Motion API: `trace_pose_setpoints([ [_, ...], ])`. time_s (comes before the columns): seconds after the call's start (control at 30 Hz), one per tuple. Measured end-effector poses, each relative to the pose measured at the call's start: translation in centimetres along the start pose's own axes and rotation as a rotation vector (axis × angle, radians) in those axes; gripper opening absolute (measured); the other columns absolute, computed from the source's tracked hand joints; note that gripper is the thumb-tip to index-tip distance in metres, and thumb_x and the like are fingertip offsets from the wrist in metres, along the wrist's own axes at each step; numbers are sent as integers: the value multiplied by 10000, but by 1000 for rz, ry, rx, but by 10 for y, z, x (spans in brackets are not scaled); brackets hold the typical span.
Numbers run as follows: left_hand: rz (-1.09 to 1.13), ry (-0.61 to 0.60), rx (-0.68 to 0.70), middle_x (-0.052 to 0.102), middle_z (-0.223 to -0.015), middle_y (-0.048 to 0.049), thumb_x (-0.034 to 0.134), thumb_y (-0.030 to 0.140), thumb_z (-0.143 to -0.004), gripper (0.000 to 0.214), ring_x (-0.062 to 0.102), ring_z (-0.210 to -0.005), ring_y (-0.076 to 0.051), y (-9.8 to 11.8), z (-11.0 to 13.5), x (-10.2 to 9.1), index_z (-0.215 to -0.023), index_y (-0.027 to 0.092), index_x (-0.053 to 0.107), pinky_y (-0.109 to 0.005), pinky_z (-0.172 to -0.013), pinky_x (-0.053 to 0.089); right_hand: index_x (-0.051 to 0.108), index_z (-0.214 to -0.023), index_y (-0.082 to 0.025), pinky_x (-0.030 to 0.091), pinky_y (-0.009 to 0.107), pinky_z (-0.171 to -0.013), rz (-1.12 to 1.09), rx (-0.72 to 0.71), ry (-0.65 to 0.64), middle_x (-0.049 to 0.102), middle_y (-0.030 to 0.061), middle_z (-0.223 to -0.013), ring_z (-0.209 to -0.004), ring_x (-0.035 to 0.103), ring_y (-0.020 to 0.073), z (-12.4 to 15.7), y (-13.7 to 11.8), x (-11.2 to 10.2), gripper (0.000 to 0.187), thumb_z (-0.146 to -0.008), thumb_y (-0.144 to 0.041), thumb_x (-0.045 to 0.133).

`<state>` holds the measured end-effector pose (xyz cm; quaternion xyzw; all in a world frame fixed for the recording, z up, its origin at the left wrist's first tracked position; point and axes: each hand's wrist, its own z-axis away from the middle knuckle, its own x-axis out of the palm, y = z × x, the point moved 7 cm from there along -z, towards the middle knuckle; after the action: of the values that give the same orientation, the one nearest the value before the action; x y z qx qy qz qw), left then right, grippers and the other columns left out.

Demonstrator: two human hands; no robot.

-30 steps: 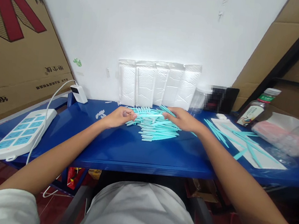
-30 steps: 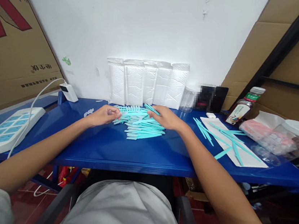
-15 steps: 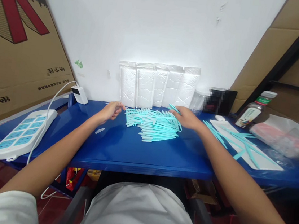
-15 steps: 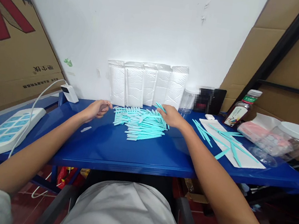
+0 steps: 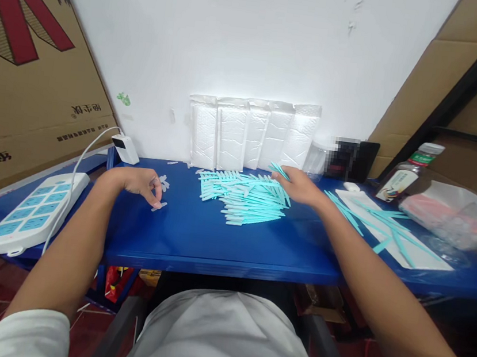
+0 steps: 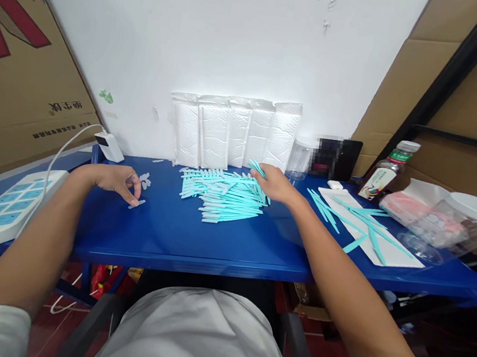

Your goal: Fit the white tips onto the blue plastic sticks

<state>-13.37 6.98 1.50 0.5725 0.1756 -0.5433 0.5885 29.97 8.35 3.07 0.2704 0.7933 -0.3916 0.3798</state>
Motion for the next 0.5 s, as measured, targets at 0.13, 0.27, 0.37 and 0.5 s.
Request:
trace_pose_setpoints([
  [0.13,-64,-211,-22,742,-770,-58,792,433,-703,248,599,-687,-174,16,-9,24,-773,197,824,-223,-594,381,661,-945,-173,431,338,-821,-3,1,-10,735,125,-996,-913,638,267,0,1,2,417,-1027,-504,421],
  [0.27,-16,-168,68,699,-760,-47,681,405,-763,246,589,-718,-173,52,-20,39,-681,177,724,-230,-635,399,673,-948,-170,431,325,-803,10,-15,-5,738,110,-967,-882,637,255,0,1,4,405,-1030,-480,425],
  [0.37,24,-89,135,572,-639,-15,586,391,-812,265,458,-583,-146,73,-28,47,-672,182,666,-262,-569,330,665,-930,-173,425,317,-781,13,-24,6,731,94,-925,-849,626,244,0,-1,3,410,-1029,-494,430],
  [0.5,62,-23,176,440,-556,-4,539,343,-804,281,360,-519,-141,81,-37,53,-567,194,561,-301,-538,270,618,-881,-179,398,312,-728,20,-29,-2,693,74,-851,-798,599,226,1,-4,3,407,-1023,-511,431],
])
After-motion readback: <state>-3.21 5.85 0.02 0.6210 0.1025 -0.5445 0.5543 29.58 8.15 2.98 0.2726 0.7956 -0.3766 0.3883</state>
